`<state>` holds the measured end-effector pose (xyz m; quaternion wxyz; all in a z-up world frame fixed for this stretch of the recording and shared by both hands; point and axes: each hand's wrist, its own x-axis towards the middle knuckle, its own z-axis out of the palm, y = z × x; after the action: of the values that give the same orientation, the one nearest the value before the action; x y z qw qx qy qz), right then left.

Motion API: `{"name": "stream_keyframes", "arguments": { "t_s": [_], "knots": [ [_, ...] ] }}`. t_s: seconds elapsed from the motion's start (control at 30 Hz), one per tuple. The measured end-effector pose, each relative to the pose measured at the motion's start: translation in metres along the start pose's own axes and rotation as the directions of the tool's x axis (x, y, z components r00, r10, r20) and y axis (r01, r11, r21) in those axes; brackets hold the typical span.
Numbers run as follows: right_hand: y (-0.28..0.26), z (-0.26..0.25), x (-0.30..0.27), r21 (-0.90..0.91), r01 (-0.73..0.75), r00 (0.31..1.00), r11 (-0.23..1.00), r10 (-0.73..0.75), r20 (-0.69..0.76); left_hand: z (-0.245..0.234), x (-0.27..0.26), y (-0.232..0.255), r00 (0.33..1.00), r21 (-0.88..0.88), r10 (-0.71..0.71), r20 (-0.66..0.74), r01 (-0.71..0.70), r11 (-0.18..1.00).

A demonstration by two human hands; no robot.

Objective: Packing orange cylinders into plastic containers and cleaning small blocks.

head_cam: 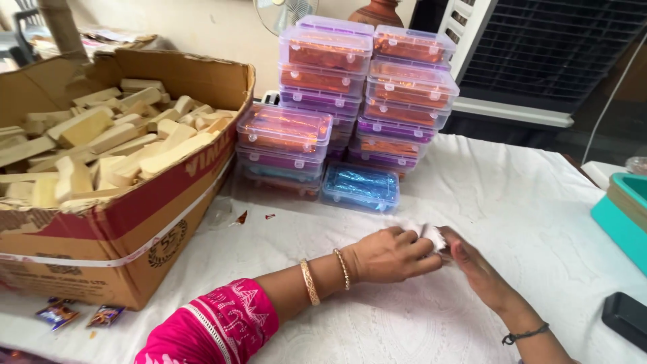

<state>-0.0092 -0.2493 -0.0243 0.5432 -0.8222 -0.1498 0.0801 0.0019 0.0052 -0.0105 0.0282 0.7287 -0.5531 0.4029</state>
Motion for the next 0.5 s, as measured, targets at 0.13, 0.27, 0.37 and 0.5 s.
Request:
{"name": "stream_keyframes", "arguments": {
  "t_s": [0.13,0.27,0.37,0.5],
  "knots": [
    [-0.055,0.004,-0.008,-0.204,0.263,0.951,0.943,-0.289,-0.107,-0.019,-0.004,-0.026,0.983,0.071,-0.157,0.094,0.151,0.986],
    [-0.061,0.0,-0.012,-0.203,0.378,0.896,0.903,-0.412,-0.165,-0.053,-0.05,-0.057,0.865,0.155,-0.445,0.234,0.418,0.895],
    [-0.057,-0.004,-0.012,-0.213,0.391,0.883,0.895,-0.43,-0.187,-0.057,-0.11,-0.078,0.885,0.429,-0.463,0.05,0.399,0.811],
    [-0.033,-0.012,0.0,-0.25,0.375,0.888,0.892,-0.424,-0.18,-0.046,-0.182,-0.099,0.543,0.647,-0.8,0.257,0.518,0.56]
  ]
}}
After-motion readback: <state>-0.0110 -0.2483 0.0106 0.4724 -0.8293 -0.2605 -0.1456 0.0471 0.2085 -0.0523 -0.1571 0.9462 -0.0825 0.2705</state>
